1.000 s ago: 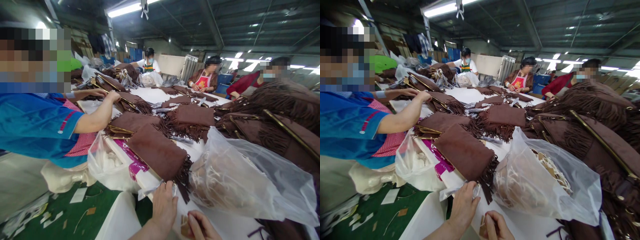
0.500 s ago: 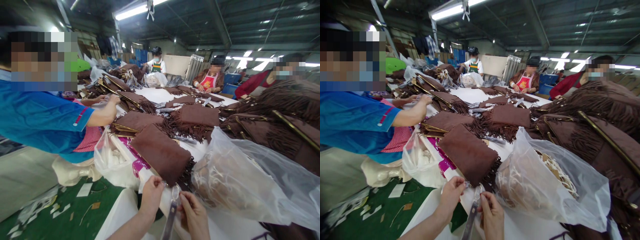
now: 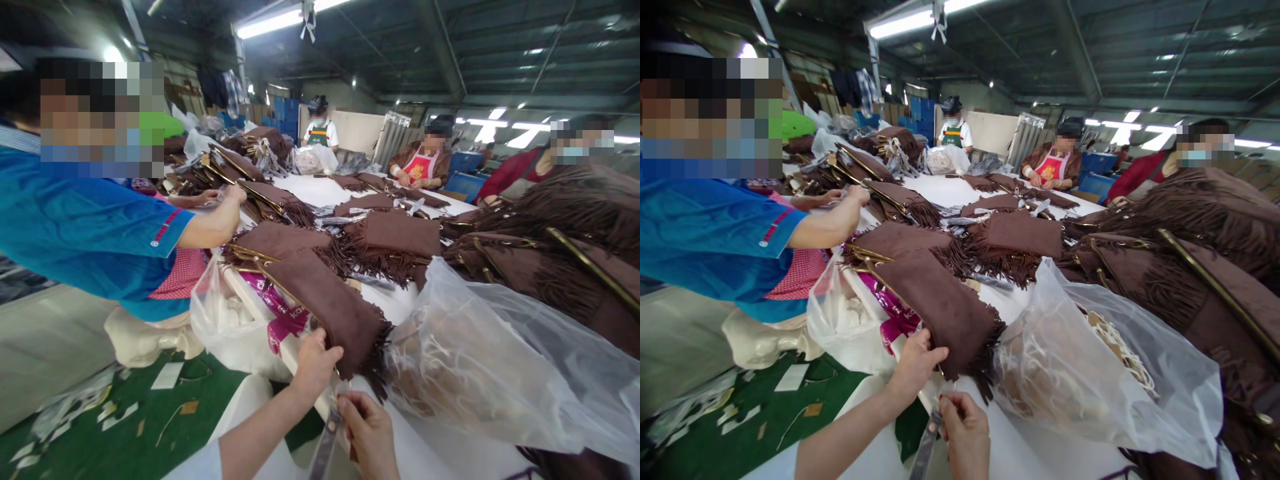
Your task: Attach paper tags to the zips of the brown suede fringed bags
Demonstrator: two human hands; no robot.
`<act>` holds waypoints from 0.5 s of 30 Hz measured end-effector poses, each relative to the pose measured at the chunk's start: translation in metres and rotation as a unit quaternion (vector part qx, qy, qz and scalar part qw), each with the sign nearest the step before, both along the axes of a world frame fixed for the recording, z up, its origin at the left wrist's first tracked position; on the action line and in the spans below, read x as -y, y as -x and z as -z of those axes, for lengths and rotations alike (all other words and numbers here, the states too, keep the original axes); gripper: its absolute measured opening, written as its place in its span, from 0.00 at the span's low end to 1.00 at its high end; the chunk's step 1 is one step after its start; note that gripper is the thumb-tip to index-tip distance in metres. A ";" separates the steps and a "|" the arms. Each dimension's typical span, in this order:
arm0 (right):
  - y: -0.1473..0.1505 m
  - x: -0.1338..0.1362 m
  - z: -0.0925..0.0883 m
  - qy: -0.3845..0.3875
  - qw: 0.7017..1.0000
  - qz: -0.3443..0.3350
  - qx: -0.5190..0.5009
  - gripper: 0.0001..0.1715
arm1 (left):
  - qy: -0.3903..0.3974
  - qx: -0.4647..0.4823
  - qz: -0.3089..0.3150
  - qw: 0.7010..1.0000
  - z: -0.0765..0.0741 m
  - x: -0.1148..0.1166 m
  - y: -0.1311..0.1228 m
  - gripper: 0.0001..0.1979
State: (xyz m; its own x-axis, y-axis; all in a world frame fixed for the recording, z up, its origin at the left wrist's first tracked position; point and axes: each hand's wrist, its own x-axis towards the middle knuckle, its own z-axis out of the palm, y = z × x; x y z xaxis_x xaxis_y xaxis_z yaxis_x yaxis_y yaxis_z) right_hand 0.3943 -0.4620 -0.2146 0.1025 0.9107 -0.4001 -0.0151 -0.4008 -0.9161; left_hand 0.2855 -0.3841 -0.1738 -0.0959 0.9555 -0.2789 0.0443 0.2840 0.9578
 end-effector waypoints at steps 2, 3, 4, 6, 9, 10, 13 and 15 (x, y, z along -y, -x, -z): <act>0.005 0.002 -0.003 0.003 1.000 0.010 -0.016 0.18 | -0.034 -0.059 0.076 0.995 -0.006 -0.010 0.007 0.09; 0.008 0.002 -0.005 0.000 1.000 0.016 -0.022 0.18 | -0.036 -0.076 0.102 0.991 -0.009 -0.017 0.012 0.08; 0.011 0.001 -0.007 -0.007 0.999 0.023 -0.027 0.17 | -0.030 -0.085 0.117 0.989 -0.011 -0.024 0.017 0.09; 0.018 -0.002 -0.009 -0.020 0.999 0.034 -0.033 0.17 | -0.015 -0.100 0.112 0.989 -0.013 -0.035 0.028 0.09; 0.027 -0.007 -0.007 -0.020 0.998 0.044 -0.042 0.17 | -0.015 -0.154 0.039 0.987 -0.010 -0.030 0.041 0.11; 0.029 -0.008 -0.006 -0.018 0.998 0.042 -0.043 0.18 | -0.035 -0.182 0.003 0.983 -0.007 -0.022 0.044 0.12; 0.030 -0.007 -0.002 -0.025 0.998 0.039 -0.032 0.18 | -0.071 -0.236 -0.031 0.969 0.006 0.012 0.048 0.07; 0.028 -0.005 -0.001 -0.036 0.999 0.031 -0.026 0.17 | -0.028 -0.189 0.005 0.982 0.013 0.033 0.044 0.08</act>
State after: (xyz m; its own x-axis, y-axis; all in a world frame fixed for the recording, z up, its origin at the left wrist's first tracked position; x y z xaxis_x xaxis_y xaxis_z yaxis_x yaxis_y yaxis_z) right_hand 0.3665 -0.4571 -0.2134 0.1397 0.9300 -0.3401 -0.0858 -0.3308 -0.9398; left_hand 0.2416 -0.4174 -0.1871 -0.1729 0.9698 -0.1719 0.4026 0.2288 0.8863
